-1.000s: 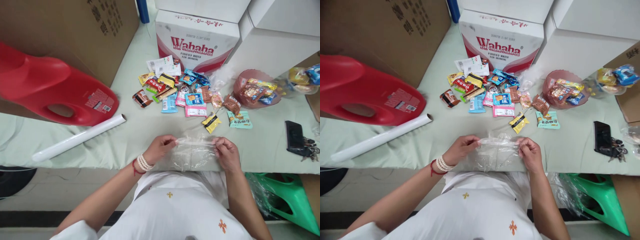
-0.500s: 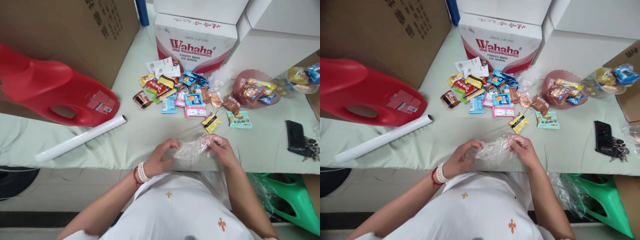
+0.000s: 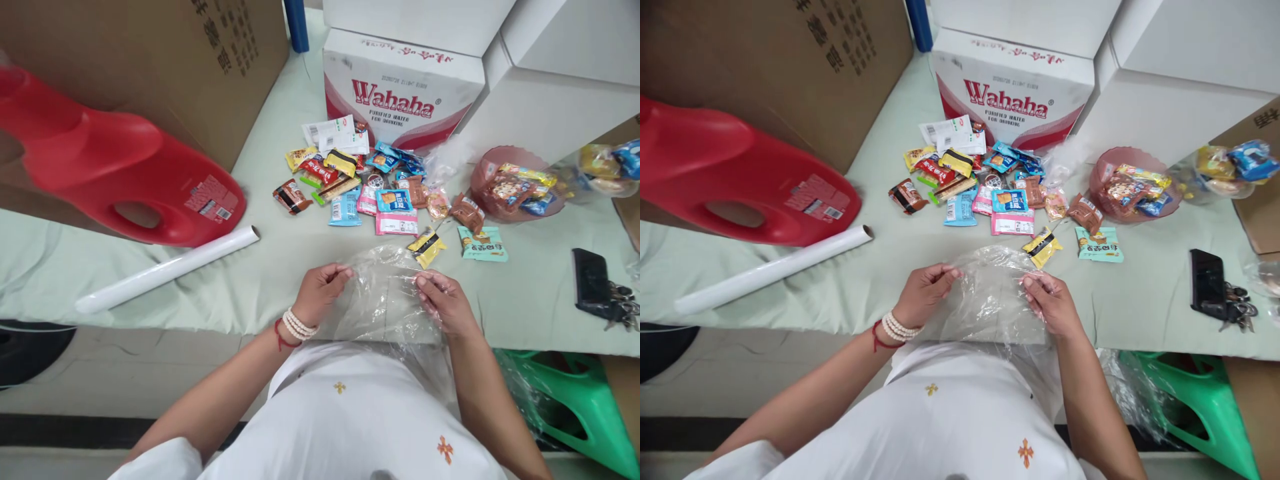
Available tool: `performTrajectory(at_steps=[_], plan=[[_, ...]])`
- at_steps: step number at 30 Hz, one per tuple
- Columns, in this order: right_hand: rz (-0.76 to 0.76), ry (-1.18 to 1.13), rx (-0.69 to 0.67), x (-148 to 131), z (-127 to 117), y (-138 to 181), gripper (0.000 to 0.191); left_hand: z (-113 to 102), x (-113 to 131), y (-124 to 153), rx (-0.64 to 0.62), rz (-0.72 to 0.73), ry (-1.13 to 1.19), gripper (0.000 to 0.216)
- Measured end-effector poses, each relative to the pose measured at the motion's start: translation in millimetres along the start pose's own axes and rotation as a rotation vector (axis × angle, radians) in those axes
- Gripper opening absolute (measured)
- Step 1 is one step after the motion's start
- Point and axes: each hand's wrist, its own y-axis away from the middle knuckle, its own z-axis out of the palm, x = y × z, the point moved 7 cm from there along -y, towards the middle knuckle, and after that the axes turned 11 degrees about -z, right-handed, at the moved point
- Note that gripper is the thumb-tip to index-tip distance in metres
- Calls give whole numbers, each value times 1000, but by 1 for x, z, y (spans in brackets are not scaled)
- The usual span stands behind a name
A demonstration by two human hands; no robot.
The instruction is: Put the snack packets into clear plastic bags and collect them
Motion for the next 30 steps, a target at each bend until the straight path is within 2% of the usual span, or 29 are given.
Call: performTrajectory(at_steps=[3,6,8,10,15,17,19,21,23,25,27,29,30], plan=[[-11,-17,73,-2,-7,-1,42,-18,0,-3,40,33,64,43],[-27,-12,126,-2,-13,-3,43,-31,1,-5,35,52,229,44],[-29,17,120,1,-14,-5,42,-36,-1,-11,29,6,348,48],[-33,64,87,4,-12,-10,42,-43,-4,-20,93,-27,375,47],[-131,167,18,3,1,-31,43,-74,-1,-47,366,0,153,26],[-145,186,26,4,6,-39,44,-88,4,-48,490,26,47,19],[-137,185,30,6,11,-43,44,-98,18,-34,661,156,-95,17],[-134,194,35,9,14,-41,44,-93,37,-13,763,350,-313,13],[-132,243,48,11,13,-31,44,-69,48,1,694,514,-575,21],[-114,310,23,11,7,-16,44,-40,45,6,512,590,-810,32],[-71,318,-73,9,1,-4,48,-18,28,3,340,572,-981,43],[-26,237,-157,4,-4,0,62,-6,7,-1,237,525,-1092,55],[-11,191,-154,0,-7,-2,68,-2,-3,-1,207,514,-1127,58]])
